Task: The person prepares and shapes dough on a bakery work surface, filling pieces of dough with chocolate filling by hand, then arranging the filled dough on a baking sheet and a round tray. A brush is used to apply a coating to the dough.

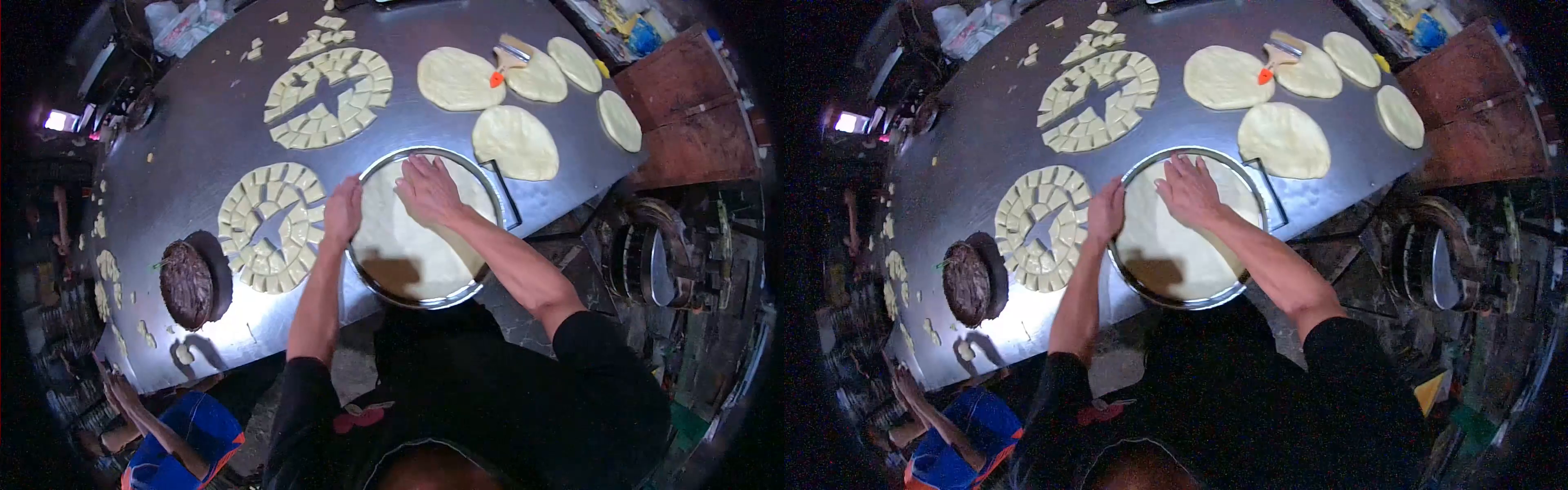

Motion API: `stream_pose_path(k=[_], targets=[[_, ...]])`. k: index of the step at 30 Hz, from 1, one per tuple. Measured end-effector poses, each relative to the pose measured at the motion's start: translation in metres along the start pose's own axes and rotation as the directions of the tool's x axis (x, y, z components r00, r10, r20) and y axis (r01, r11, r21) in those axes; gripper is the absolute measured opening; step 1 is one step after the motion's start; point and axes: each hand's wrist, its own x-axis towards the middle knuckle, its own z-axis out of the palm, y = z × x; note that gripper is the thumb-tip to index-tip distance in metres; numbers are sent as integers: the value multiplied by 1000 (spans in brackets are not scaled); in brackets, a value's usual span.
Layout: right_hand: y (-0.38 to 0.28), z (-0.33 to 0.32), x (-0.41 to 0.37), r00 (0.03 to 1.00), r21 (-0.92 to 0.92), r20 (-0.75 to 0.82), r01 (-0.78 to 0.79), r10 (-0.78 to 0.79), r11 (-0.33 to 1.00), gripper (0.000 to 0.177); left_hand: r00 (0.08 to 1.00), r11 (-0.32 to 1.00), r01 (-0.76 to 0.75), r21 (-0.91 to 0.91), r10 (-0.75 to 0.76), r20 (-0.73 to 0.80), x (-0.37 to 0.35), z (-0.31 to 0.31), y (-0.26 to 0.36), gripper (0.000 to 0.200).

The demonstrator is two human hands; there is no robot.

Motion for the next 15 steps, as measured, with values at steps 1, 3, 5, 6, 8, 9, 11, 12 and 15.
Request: stream_pose_path(k=[1, 3, 5, 6, 8, 9, 11, 12, 15], targets=[[-11, 7, -6, 999, -55, 28, 18, -17, 998, 63, 998, 998, 21, 58, -24, 53, -15, -3, 1, 26], [-29, 3, -12, 987, -67, 158, 3, 8, 998, 68, 959, 981, 174, 88, -189, 213, -31, -12, 15, 30], [-43, -16, -15, 979, -57, 201, 31, -19, 998, 70, 963, 979, 200, -44, -189, 191, -24, -17, 35, 31], [-49, -17, -23, 972, -47, 235, 35, -23, 998, 71, 968, 962, 206, -178, -173, 182, -25, -16, 37, 31], [-52, 16, -47, 979, -58, 156, 141, -131, 988, 70, 987, 999, -39, -25, 42, 153, -33, 12, 13, 34], [-55, 19, -47, 968, 25, 217, 124, -127, 992, 68, 985, 998, -38, -41, 44, 165, -42, 13, 10, 35], [-40, -5, -34, 946, 98, 315, 49, -78, 994, 67, 987, 995, 55, -87, -41, 158, -51, 10, 24, 36], [-36, -27, -32, 937, 100, 349, -7, -29, 995, 66, 977, 994, 100, -54, -88, 193, -59, 7, 28, 38], [2, -5, -56, 997, 14, 82, -18, 17, 1000, 64, 991, 942, -25, 335, -22, 136, -82, 14, 43, 40]])
